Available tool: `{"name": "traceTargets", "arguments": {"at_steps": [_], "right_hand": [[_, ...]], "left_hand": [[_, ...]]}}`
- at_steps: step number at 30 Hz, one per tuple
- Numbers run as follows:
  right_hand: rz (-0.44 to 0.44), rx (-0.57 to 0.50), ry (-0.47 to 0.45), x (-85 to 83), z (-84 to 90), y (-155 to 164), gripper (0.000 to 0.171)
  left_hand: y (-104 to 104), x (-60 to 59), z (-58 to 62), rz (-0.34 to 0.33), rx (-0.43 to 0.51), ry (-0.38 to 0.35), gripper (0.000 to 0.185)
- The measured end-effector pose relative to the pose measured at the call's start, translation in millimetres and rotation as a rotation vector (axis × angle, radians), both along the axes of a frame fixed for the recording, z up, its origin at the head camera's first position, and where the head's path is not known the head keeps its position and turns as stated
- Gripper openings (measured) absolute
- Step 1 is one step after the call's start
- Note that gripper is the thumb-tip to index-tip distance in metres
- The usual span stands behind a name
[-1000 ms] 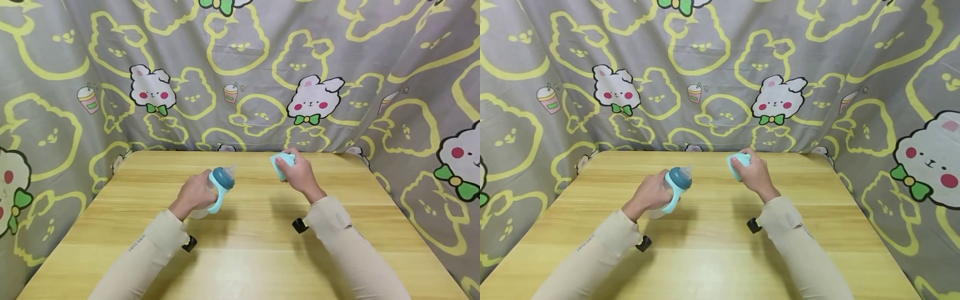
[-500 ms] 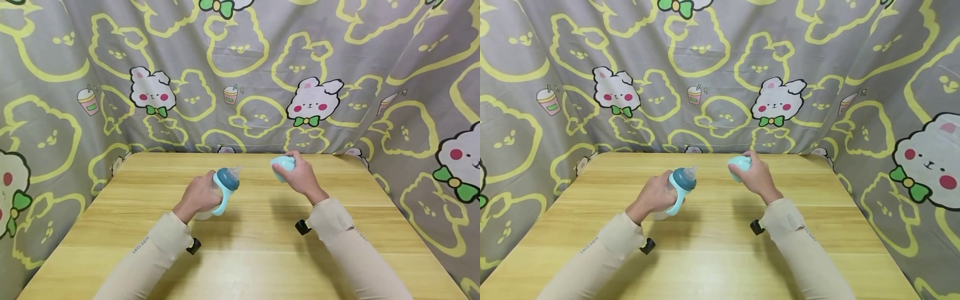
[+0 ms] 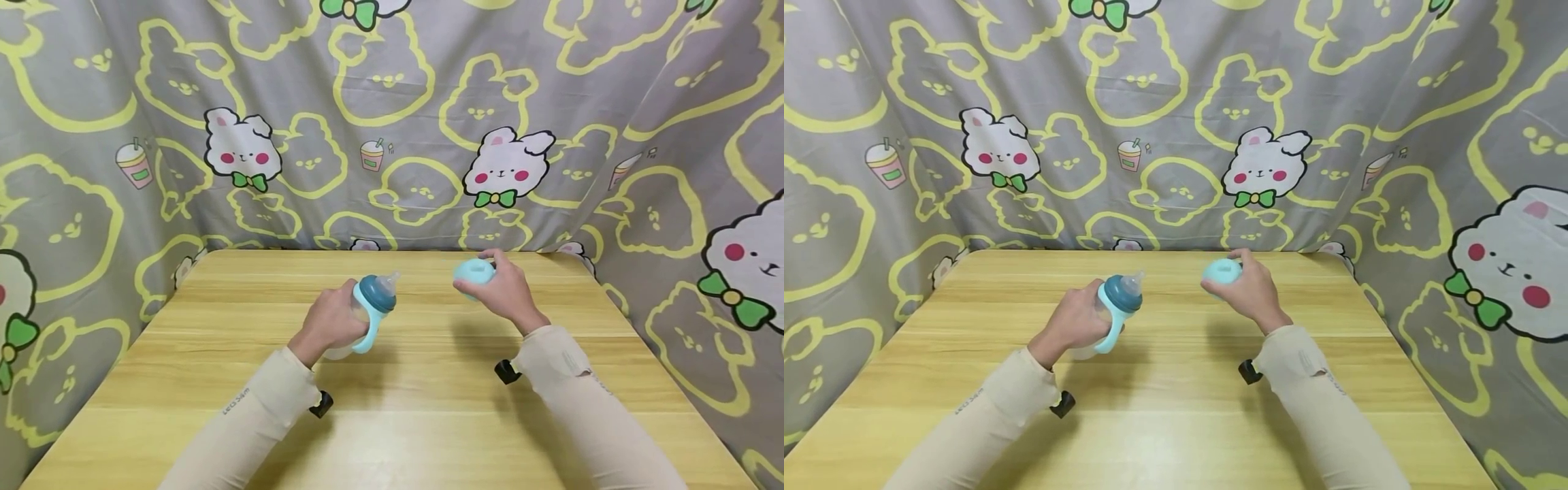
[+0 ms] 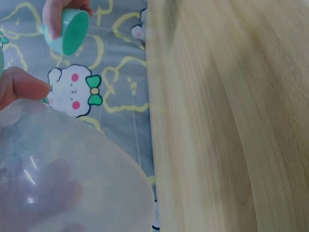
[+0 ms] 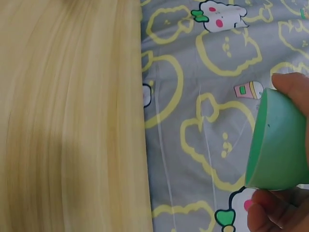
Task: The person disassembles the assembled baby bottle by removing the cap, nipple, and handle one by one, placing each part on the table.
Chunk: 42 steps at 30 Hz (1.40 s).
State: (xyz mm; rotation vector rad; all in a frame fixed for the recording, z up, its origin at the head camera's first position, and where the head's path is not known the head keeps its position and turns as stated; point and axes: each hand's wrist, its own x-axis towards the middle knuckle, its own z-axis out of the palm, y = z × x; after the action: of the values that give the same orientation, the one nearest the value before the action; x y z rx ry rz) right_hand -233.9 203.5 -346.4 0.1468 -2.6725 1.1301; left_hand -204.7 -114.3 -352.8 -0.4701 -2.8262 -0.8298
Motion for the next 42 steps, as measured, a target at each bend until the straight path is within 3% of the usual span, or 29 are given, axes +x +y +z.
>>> {"name": "traceTargets", "arguments": {"at_steps": [13, 26, 42], "right_hand": [[-0.036, 0.033, 0.018, -2.8, -9.6, 26.5, 0.077], [-0.069, 0.122, -0.046, -2.9, -16.5, 46.6, 0.082], [-0.036, 0.145, -0.077, -4.4, -21.6, 69.8, 0.079]], "left_hand": [[2.3, 0.7, 1.6, -0.005, -0.016, 0.013, 0.049], [-0.2, 0.1, 2.3, -0.011, -0.023, 0.007, 0.052], [-1.5, -1.8, 4.8, -0.01, -0.024, 0.003, 0.057]]}}
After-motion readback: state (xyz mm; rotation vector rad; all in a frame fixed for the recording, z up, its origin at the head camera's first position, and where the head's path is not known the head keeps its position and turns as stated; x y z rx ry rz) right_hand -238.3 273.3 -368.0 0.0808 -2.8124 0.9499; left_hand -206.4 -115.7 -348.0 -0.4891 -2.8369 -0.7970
